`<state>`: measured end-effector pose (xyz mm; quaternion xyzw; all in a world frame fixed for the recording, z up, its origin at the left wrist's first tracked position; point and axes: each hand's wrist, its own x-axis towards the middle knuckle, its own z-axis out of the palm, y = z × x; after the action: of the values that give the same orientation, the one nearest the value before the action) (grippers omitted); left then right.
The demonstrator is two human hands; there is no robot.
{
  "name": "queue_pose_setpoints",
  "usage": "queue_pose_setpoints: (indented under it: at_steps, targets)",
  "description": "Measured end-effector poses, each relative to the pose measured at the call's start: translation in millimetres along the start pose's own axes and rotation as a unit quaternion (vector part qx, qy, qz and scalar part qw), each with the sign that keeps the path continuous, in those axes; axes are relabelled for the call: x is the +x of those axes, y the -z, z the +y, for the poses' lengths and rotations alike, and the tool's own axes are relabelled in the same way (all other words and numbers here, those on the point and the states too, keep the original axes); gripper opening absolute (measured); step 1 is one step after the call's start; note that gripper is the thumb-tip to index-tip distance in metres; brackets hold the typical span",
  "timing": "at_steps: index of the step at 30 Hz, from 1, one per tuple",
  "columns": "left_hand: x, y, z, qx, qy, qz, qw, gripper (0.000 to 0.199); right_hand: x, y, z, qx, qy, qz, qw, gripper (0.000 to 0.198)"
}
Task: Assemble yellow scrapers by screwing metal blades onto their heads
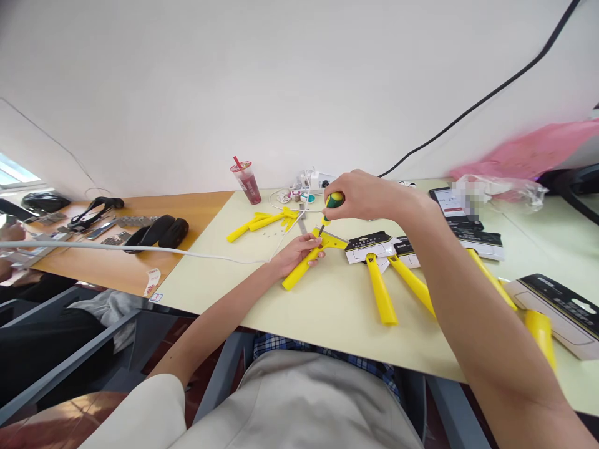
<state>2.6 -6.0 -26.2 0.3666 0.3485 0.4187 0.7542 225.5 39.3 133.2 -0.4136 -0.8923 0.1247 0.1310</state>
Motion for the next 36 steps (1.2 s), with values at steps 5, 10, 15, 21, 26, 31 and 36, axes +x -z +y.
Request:
queue_pose_setpoints:
  at_steps: [5,10,15,21,26,31,36]
  targets:
    - [0,0,0,-0.001,0.003,0.002,1.000,0.038,-1,-1,-10,-0.007,0.003,-0.004,1.000,0.025]
    - [-1,-2,2,-0.023,0.004,0.022,0.999,0.034,1,-7,-21,-0.023,0.009,-0.020,1.000,0.021]
    - [-3,-5,4,-0.037,0.001,0.035,0.999,0.030,3,-15,-31,-0.037,0.031,-0.023,0.999,0.026]
    - [-3,-4,0,-0.033,0.000,0.023,0.999,0.028,5,-18,-32,-0.040,0.063,-0.015,0.997,0.032]
    - [-2,-3,1,-0.037,0.000,0.020,0.999,0.031,11,-25,-26,-0.029,0.087,0.007,0.996,0.036]
    - [-3,-4,2,-0.049,-0.005,0.019,0.999,0.036,16,-35,-22,0.024,0.090,0.054,0.994,0.026]
    - [-2,-5,2,-0.051,-0.010,0.030,0.998,0.039,17,-40,-30,0.127,0.120,0.037,0.984,0.027]
